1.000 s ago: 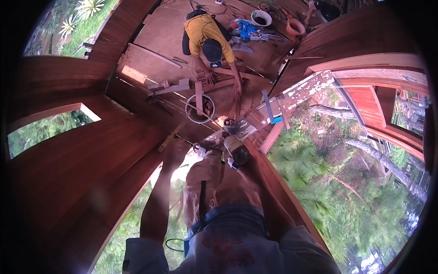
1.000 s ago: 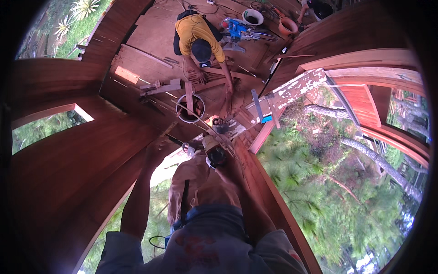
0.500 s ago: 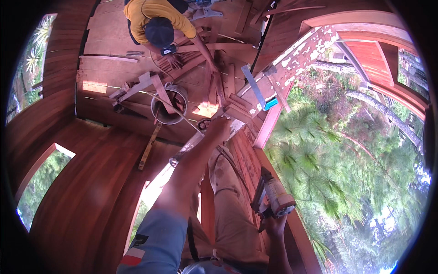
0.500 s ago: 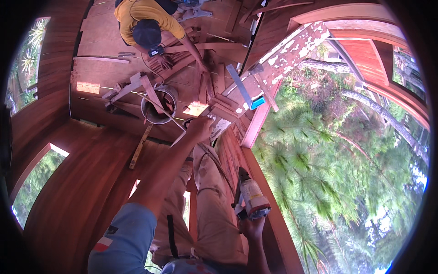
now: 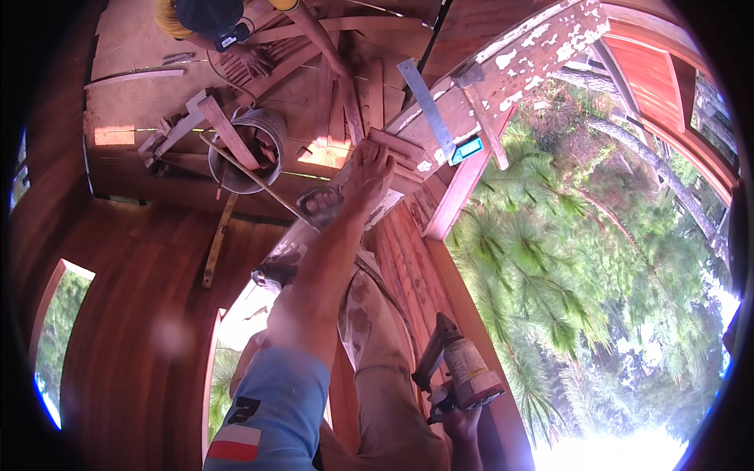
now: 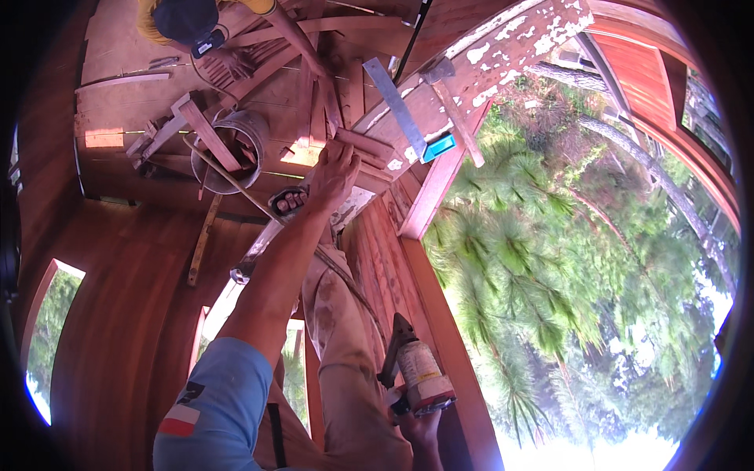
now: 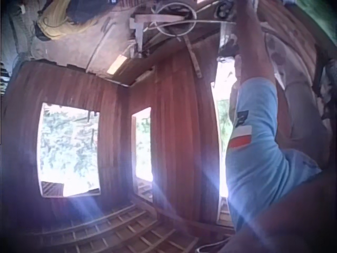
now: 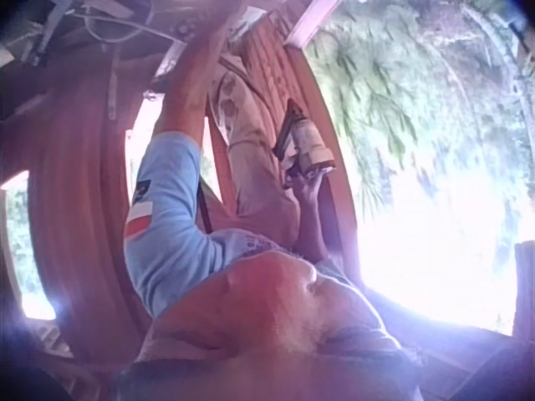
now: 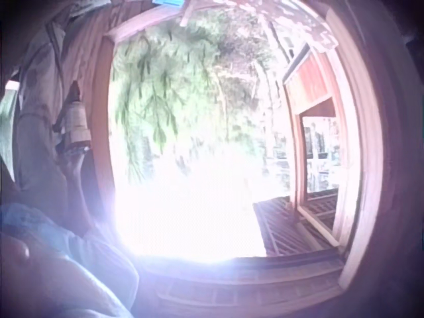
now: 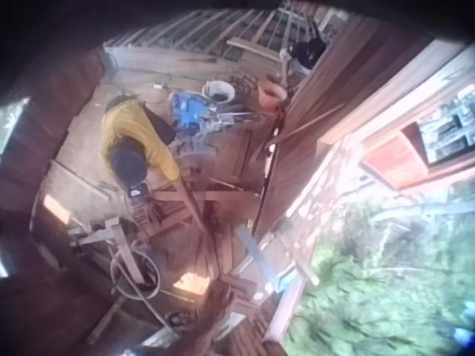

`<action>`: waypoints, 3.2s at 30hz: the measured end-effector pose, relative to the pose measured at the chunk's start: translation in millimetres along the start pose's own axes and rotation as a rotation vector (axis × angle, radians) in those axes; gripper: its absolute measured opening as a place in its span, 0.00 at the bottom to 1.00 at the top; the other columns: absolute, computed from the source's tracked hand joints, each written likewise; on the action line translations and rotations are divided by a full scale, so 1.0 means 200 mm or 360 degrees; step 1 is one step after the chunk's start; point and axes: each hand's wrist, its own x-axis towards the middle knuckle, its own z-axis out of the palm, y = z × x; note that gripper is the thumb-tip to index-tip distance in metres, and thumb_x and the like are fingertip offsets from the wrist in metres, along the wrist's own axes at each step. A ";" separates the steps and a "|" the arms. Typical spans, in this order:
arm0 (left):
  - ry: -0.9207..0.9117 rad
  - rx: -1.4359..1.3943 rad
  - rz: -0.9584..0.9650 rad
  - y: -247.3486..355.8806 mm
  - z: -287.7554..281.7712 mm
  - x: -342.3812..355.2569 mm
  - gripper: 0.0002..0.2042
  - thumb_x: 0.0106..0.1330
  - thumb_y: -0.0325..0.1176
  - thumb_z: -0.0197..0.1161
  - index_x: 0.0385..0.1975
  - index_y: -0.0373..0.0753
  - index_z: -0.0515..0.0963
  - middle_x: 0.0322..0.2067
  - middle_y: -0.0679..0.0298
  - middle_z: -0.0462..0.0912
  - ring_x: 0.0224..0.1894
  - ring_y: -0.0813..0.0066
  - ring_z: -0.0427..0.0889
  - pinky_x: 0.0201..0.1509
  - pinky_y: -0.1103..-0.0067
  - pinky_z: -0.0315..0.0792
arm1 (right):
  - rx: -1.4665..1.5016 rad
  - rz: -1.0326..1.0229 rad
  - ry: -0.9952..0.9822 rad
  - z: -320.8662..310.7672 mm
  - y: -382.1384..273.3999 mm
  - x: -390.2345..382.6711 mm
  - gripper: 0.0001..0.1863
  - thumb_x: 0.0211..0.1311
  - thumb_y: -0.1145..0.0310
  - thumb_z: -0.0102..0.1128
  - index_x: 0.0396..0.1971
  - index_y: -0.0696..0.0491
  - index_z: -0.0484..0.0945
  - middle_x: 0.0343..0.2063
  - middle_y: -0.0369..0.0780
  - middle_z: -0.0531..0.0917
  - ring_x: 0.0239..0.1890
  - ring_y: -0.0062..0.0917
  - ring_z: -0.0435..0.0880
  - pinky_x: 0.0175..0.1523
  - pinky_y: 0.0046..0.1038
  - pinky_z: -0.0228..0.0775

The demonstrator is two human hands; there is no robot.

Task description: The person installs wooden panels on a curved ceiling using a nail gun. They position each panel, secure it with the nail gun, and repeat the process while another person works nearby on the floor.

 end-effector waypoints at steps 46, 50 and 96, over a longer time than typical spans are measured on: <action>0.2398 -0.1138 -0.2439 0.49 -2.94 -3.37 0.09 0.62 0.34 0.63 0.36 0.35 0.79 0.29 0.59 0.81 0.32 0.73 0.80 0.35 0.76 0.73 | -0.1139 -0.1750 -0.2152 1.05 -0.46 -1.45 0.10 0.62 0.69 0.62 0.38 0.57 0.74 0.21 0.34 0.77 0.21 0.19 0.77 0.25 0.23 0.67; 0.3276 -0.0703 -0.2342 1.02 -3.24 -3.69 0.15 0.68 0.37 0.60 0.47 0.32 0.76 0.30 0.64 0.79 0.33 0.79 0.75 0.38 0.81 0.69 | -0.1675 -0.1941 -0.2648 1.18 -0.33 -1.83 0.20 0.55 0.72 0.69 0.45 0.56 0.70 0.39 0.37 0.79 0.36 0.23 0.80 0.41 0.28 0.74; 0.4380 0.1204 -0.1624 2.70 -3.34 -3.62 0.10 0.72 0.41 0.57 0.37 0.41 0.73 0.17 0.64 0.76 0.07 0.81 0.67 0.08 0.86 0.62 | -0.1961 -0.2209 -0.4645 0.33 0.46 -3.52 0.37 0.49 0.63 0.72 0.58 0.58 0.66 0.37 0.51 0.84 0.40 0.45 0.85 0.44 0.37 0.79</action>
